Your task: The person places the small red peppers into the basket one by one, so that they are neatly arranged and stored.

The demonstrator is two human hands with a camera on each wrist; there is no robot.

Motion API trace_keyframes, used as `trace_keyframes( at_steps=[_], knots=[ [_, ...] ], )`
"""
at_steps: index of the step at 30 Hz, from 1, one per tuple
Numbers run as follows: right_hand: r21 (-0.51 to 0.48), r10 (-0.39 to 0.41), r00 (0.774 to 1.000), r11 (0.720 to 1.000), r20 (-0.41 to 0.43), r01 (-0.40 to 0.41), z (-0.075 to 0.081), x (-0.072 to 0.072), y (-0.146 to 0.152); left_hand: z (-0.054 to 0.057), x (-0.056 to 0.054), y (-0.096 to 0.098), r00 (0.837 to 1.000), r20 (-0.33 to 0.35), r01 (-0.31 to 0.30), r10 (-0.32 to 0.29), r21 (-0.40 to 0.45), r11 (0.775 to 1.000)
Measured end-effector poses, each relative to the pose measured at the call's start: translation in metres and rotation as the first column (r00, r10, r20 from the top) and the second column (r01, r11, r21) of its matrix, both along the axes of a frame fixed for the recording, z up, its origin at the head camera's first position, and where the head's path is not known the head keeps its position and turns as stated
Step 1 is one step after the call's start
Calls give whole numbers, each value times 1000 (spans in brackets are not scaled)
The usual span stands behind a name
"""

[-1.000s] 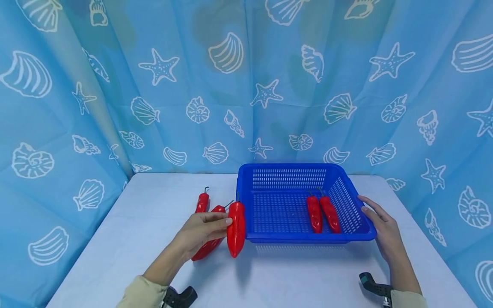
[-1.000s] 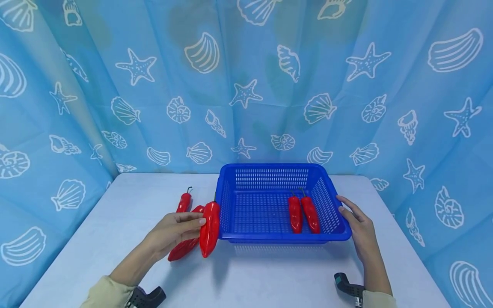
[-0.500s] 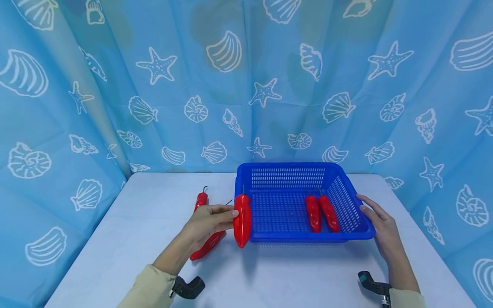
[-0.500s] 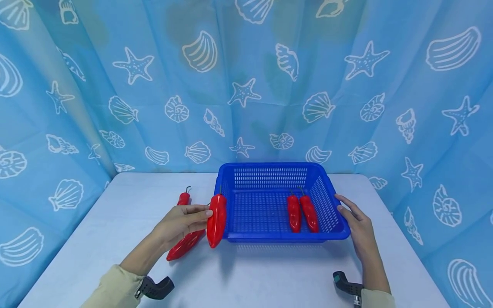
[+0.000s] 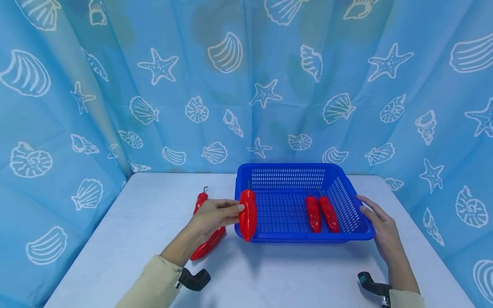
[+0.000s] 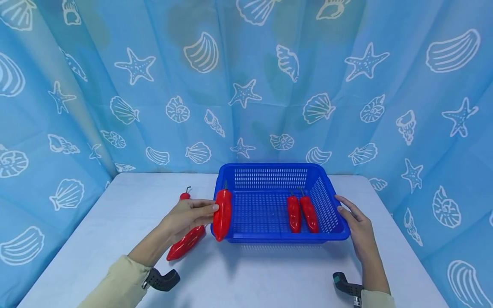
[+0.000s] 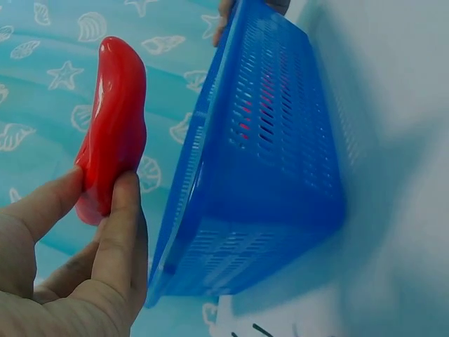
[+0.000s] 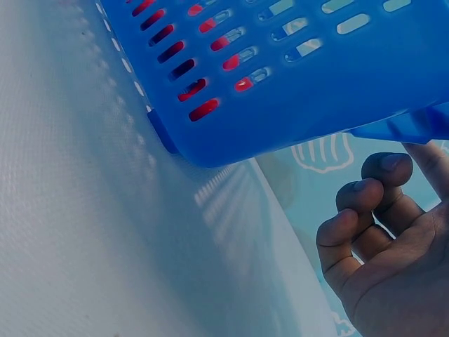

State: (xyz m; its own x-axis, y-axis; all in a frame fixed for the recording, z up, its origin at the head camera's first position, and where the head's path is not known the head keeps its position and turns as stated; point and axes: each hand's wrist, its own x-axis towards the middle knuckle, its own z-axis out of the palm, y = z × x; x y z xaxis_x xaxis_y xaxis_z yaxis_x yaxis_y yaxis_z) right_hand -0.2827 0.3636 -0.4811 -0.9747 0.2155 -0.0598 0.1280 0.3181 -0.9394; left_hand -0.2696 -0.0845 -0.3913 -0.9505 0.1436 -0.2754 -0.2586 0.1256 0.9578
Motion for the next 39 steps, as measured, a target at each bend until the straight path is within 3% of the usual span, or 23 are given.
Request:
trace_keyframes(
  at_steps=[13, 39],
  knots=[
    [4, 1, 1000, 1000, -1, -1, 2, 0, 0, 6, -12, 15, 999, 19, 36, -37, 40, 999],
    [-7, 5, 1000, 1000, 9, -4, 2, 1, 0, 2, -40, 49, 996, 48, 67, -70, 58, 996]
  ],
)
